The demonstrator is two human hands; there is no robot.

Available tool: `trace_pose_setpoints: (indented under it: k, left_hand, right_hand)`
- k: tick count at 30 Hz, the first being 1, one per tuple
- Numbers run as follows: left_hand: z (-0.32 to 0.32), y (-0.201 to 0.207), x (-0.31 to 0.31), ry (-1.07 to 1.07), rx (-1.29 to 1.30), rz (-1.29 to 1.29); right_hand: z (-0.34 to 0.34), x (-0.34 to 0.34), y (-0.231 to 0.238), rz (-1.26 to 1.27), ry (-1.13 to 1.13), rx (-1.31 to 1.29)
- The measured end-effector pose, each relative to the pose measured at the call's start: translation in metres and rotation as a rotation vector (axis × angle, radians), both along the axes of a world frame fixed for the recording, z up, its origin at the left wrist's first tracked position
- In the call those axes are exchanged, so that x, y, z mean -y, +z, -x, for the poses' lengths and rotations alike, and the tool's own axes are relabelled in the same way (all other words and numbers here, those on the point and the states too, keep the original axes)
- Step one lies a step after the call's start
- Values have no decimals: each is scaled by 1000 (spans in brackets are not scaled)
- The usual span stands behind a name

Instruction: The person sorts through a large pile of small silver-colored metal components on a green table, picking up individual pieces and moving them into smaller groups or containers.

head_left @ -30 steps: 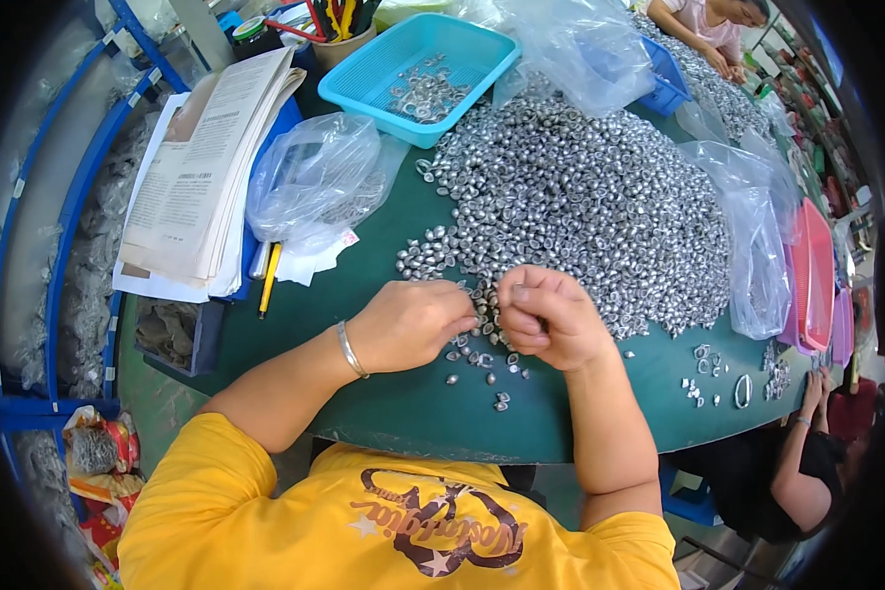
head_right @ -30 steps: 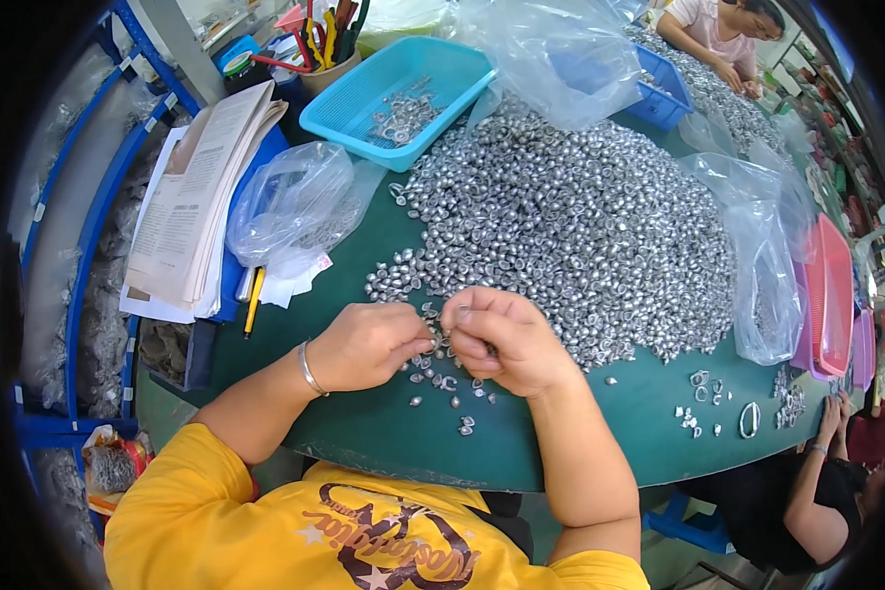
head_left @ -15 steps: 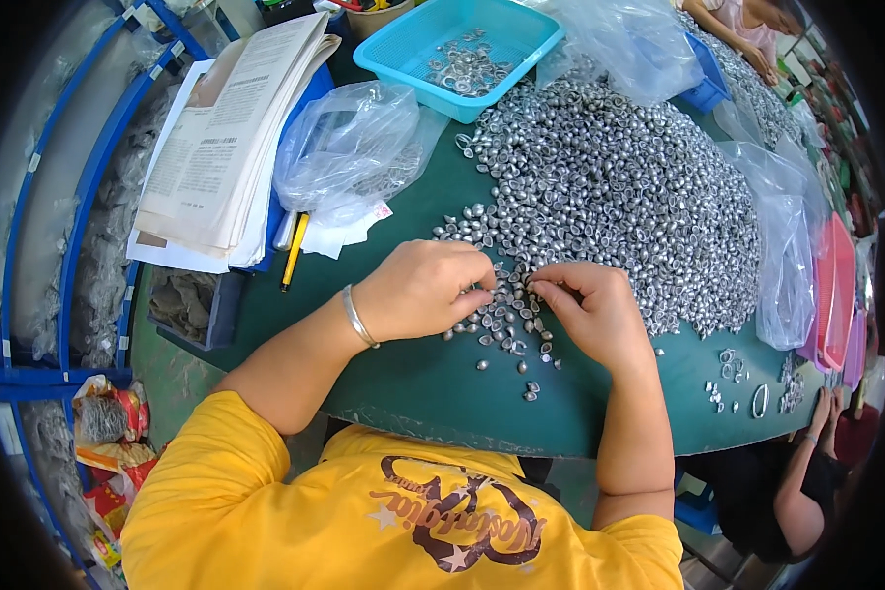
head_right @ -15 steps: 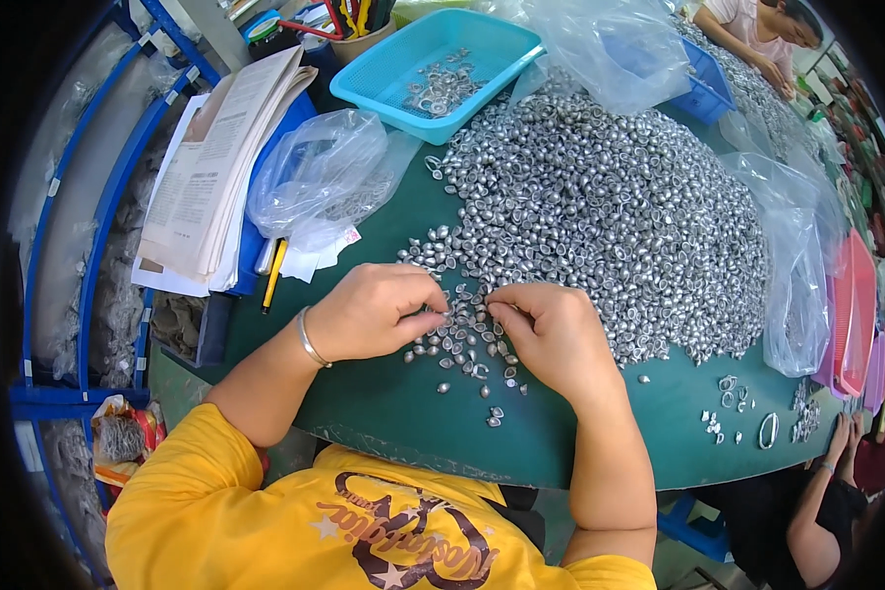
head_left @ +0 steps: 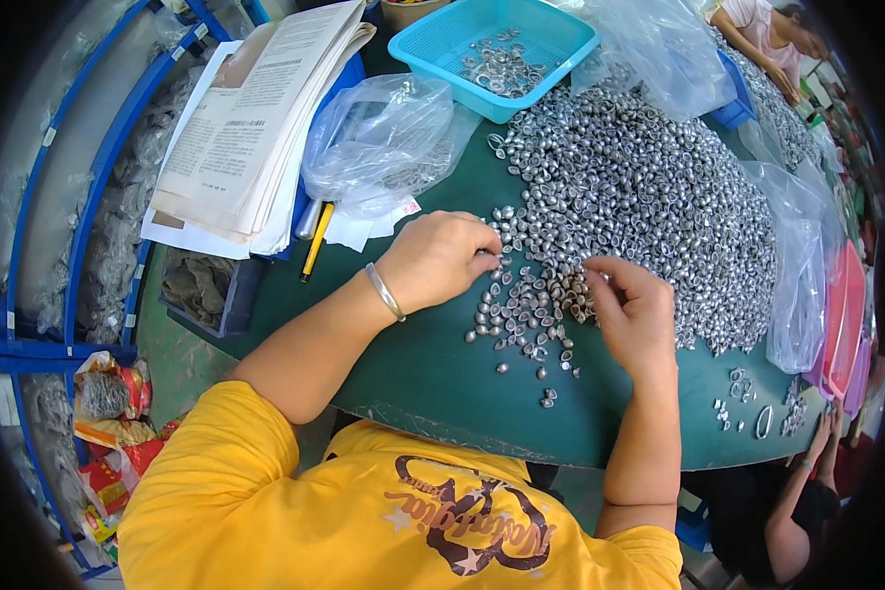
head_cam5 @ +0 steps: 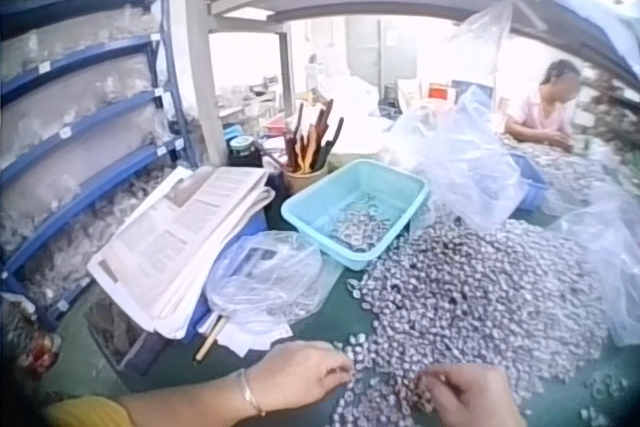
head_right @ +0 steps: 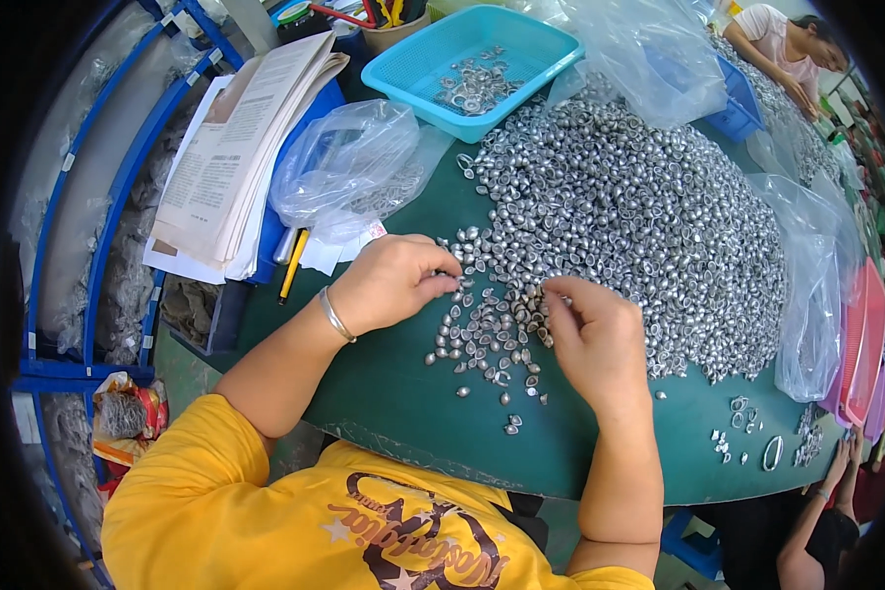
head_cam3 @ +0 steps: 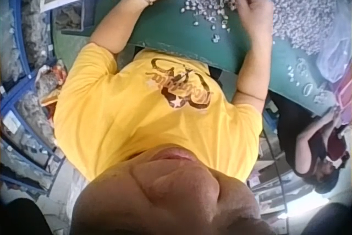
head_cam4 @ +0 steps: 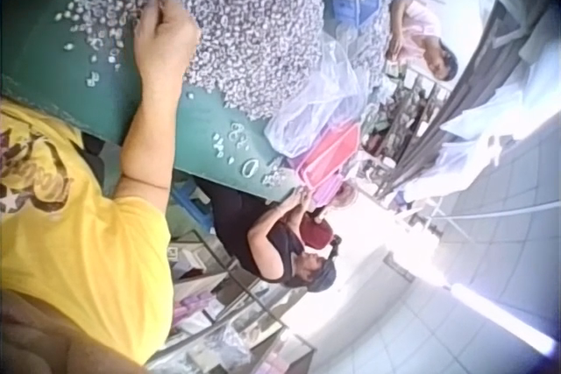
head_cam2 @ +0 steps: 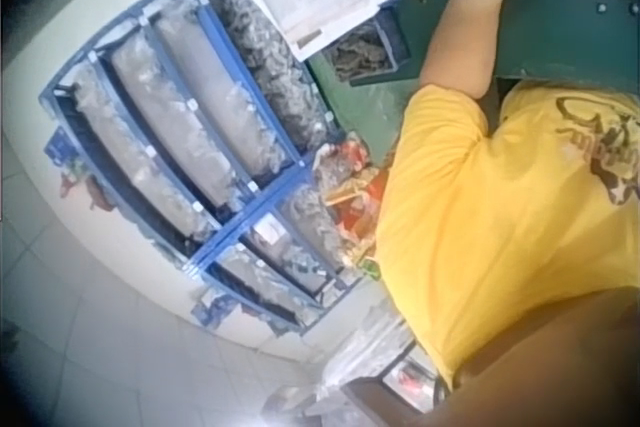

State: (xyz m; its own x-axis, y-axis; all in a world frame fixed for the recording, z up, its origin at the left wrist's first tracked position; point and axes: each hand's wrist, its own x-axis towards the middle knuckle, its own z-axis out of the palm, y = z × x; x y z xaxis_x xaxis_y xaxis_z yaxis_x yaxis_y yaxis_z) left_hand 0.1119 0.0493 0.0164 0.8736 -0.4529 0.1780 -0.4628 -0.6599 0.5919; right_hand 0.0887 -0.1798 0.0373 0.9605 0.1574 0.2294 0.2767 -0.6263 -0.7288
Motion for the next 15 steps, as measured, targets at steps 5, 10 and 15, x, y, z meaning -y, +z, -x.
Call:
trace_pose_setpoints:
  k: [5, 10, 15]
  left_hand:
    - [6, -2, 8, -4, 20, -33]
    - [9, 7, 13, 63, -285, 261]
    - [17, 6, 23, -11, -1105, 1181]
  right_hand:
    - [-7, 15, 6, -59, -179, 18]
    - [-11, 36, 13, 70, -178, -119]
    - [-7, 38, 15, 153, -77, -249]
